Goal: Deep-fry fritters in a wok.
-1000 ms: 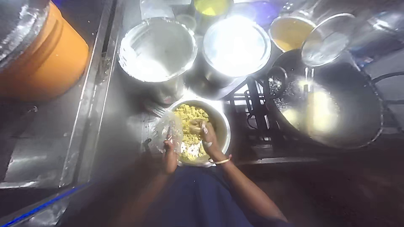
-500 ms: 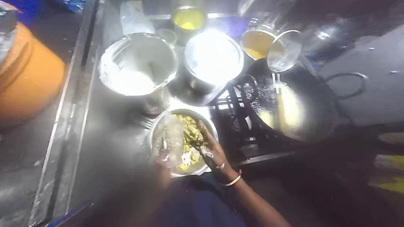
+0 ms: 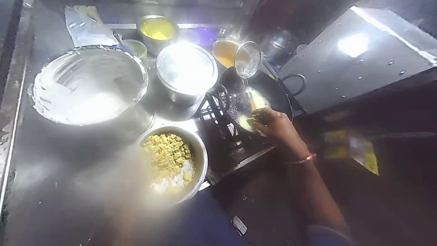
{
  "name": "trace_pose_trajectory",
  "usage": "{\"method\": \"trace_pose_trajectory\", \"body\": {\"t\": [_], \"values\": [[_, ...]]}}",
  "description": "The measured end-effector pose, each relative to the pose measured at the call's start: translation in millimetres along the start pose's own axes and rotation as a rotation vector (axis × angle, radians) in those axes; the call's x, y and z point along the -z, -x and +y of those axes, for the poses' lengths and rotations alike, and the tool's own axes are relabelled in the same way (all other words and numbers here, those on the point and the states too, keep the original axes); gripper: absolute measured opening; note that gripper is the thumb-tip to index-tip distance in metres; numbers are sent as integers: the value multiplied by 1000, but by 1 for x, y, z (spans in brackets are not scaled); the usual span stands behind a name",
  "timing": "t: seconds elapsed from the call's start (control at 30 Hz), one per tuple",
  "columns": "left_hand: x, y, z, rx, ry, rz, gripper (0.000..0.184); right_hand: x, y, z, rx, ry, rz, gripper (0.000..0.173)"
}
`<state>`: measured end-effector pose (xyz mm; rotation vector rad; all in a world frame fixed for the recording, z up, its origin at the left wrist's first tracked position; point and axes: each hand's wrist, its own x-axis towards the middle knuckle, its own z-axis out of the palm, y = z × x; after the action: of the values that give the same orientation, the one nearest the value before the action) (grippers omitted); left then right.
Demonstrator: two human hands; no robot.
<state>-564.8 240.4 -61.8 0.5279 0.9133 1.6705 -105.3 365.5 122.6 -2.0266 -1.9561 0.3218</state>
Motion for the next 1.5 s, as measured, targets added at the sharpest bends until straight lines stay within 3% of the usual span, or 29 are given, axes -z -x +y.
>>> {"method": "trace_pose_trajectory", "body": {"t": [0.13,0.3,0.4,0.53,0.63,0.73,0.8,0.9,1.03,1.17,1.27,1.37,1.4,1.5], "values": [[-4,-1,3,-10,-40,30,71,-25,-37,8,-108,44,-137,32],[0,2,9,-41,-79,92,64,-35,-53,-1,-76,-5,-225,21],[6,2,10,-54,-108,144,79,-2,-26,-13,-19,-66,-29,27],[16,4,10,-92,-133,246,81,-6,13,-35,312,-331,136,34],[7,3,10,-103,-103,262,80,-76,26,-76,324,-506,-112,32],[5,1,13,-115,-117,238,84,-169,17,-130,222,-415,-524,39],[3,1,20,-114,-126,217,90,-234,11,-160,229,-320,-679,45],[6,1,28,-150,-132,208,88,-305,11,-194,362,-81,-712,47],[13,9,32,-157,-144,268,91,-354,15,-196,581,57,-551,30],[22,16,28,-165,-134,281,90,-322,6,-187,316,-111,-751,33],[18,18,23,-179,-83,280,80,-299,6,-155,-30,-643,-814,46],[12,14,21,-152,-49,265,78,-281,22,-130,-420,-1271,-705,25],[11,13,20,-139,-46,252,78,-275,25,-129,-530,-1378,-624,28],[11,9,19,-114,-73,189,80,-262,25,-130,-636,-1388,-492,33]]}}
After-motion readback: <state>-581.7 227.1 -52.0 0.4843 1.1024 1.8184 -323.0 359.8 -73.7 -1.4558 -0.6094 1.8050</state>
